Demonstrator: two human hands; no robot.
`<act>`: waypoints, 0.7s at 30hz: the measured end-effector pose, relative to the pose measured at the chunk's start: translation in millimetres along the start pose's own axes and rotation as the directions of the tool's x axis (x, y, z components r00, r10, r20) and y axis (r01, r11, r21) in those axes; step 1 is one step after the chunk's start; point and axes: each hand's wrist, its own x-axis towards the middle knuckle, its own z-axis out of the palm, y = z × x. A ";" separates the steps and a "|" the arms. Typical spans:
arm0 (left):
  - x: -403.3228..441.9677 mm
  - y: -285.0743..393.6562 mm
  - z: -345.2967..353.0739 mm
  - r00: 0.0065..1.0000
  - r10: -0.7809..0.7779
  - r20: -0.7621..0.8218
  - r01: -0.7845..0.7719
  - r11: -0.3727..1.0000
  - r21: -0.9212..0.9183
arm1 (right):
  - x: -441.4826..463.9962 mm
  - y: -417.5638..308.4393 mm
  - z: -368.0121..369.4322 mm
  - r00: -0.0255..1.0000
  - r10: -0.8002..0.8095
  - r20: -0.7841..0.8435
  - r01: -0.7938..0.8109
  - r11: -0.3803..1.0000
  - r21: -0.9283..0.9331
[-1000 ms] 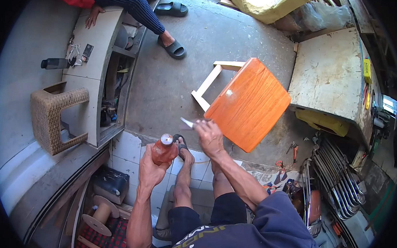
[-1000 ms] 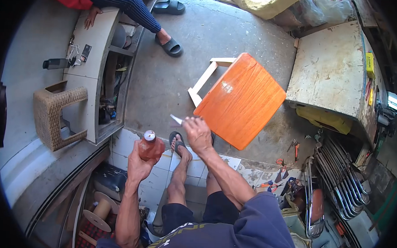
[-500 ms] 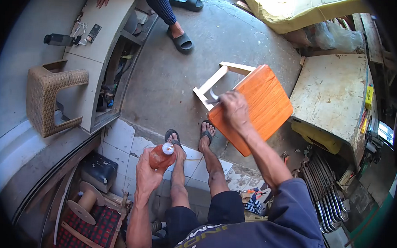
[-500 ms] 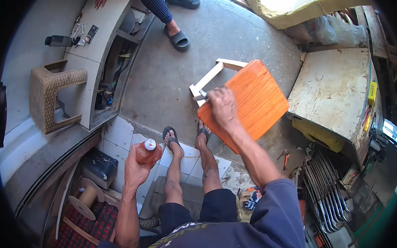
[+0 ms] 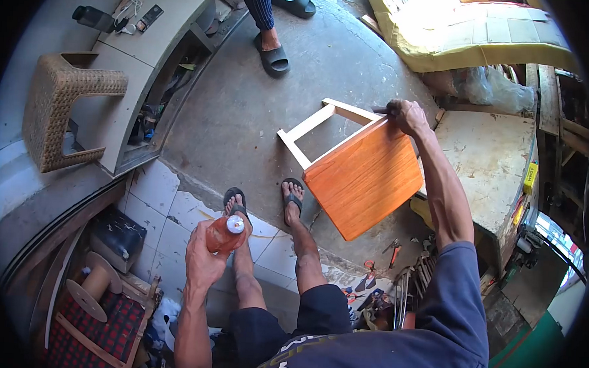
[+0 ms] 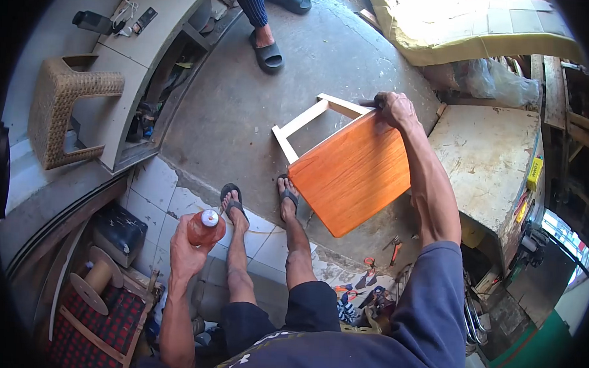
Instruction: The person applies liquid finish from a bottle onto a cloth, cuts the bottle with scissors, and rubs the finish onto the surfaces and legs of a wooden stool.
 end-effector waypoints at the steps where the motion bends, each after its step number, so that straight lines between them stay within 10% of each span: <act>1: -3.8 -1.6 2.3 1.000 -0.014 -0.002 0.014 1.000 0.017 | 1.6 -1.5 1.1 0.991 -0.035 0.126 0.037 0.999 -0.013; 10: -22.7 7.4 17.1 0.991 -0.131 -0.026 0.128 0.988 -0.087 | -111.6 -191.2 101.5 0.857 -0.488 0.166 0.482 0.873 0.078; 13: -23.7 8.9 17.4 0.992 -0.118 -0.045 0.114 0.990 -0.083 | -140.8 -241.6 106.6 0.575 -0.721 0.387 0.644 0.691 0.329; 14: -25.1 8.6 14.0 0.992 -0.122 -0.040 0.119 0.990 -0.078 | -141.1 -230.5 102.6 0.630 -0.714 0.306 0.573 0.693 0.437; 17: -29.0 10.8 13.1 0.991 -0.110 -0.077 0.103 0.991 -0.085 | -106.8 -178.3 43.8 0.968 -0.224 -0.110 0.246 0.786 0.567; 21: -29.6 2.7 8.6 0.995 0.020 -0.095 -0.019 1.000 0.008 | -35.3 -19.7 9.5 0.857 0.396 -0.329 -0.253 0.880 0.402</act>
